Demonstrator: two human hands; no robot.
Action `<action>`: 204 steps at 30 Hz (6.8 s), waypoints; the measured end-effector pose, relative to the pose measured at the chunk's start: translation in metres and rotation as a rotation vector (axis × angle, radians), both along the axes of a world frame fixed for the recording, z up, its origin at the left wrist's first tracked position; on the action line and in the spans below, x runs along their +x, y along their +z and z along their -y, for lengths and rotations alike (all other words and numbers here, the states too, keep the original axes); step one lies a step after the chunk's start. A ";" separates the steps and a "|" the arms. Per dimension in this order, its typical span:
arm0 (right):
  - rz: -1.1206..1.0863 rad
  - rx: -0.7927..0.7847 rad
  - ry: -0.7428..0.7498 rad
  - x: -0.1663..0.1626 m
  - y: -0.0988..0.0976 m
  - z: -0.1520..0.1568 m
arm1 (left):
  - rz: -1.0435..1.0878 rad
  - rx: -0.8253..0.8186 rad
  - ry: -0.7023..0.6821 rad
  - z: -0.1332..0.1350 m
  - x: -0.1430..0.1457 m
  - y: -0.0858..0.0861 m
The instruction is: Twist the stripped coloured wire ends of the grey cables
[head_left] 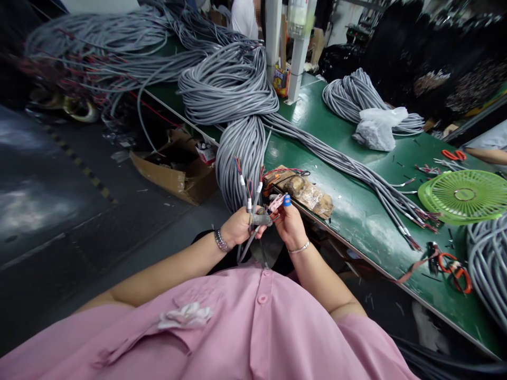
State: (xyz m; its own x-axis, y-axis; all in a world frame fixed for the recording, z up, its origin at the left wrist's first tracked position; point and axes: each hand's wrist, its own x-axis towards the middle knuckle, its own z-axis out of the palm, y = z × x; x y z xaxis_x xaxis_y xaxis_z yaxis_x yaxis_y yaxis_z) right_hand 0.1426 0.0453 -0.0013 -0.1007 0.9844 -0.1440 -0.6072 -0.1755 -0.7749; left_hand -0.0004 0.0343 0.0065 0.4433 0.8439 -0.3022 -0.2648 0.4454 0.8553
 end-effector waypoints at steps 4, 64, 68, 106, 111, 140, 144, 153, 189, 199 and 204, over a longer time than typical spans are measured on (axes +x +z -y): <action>-0.100 -0.061 0.061 0.001 0.002 0.002 | 0.000 -0.001 0.012 0.002 -0.001 -0.001; 0.099 0.016 -0.021 0.004 -0.009 0.004 | 0.050 0.064 0.163 0.015 0.001 0.007; -0.113 -0.030 0.050 0.000 -0.003 -0.001 | 0.058 0.066 0.161 0.012 0.005 0.001; -0.167 -0.105 0.071 0.000 0.000 0.005 | -0.023 0.081 0.383 0.025 0.010 0.013; -0.203 -0.096 0.074 -0.001 -0.003 0.004 | -0.033 0.073 0.366 0.023 0.009 0.008; 0.326 0.039 0.021 0.011 0.003 0.044 | -0.208 0.192 0.274 0.038 0.003 0.004; 0.244 0.049 0.078 0.015 -0.004 0.042 | -0.162 0.175 0.334 0.037 0.004 0.005; 0.056 -0.094 0.190 0.023 -0.009 0.006 | -0.062 0.110 0.309 0.028 0.004 0.011; -0.109 -0.079 -0.104 -0.010 0.004 -0.002 | -0.079 0.149 0.215 0.015 0.005 0.002; -0.168 -0.136 0.115 0.003 0.002 0.006 | -0.043 0.195 0.288 0.028 0.001 0.003; -0.097 -0.076 0.066 0.003 0.002 0.009 | -0.014 0.171 0.360 0.031 0.003 0.010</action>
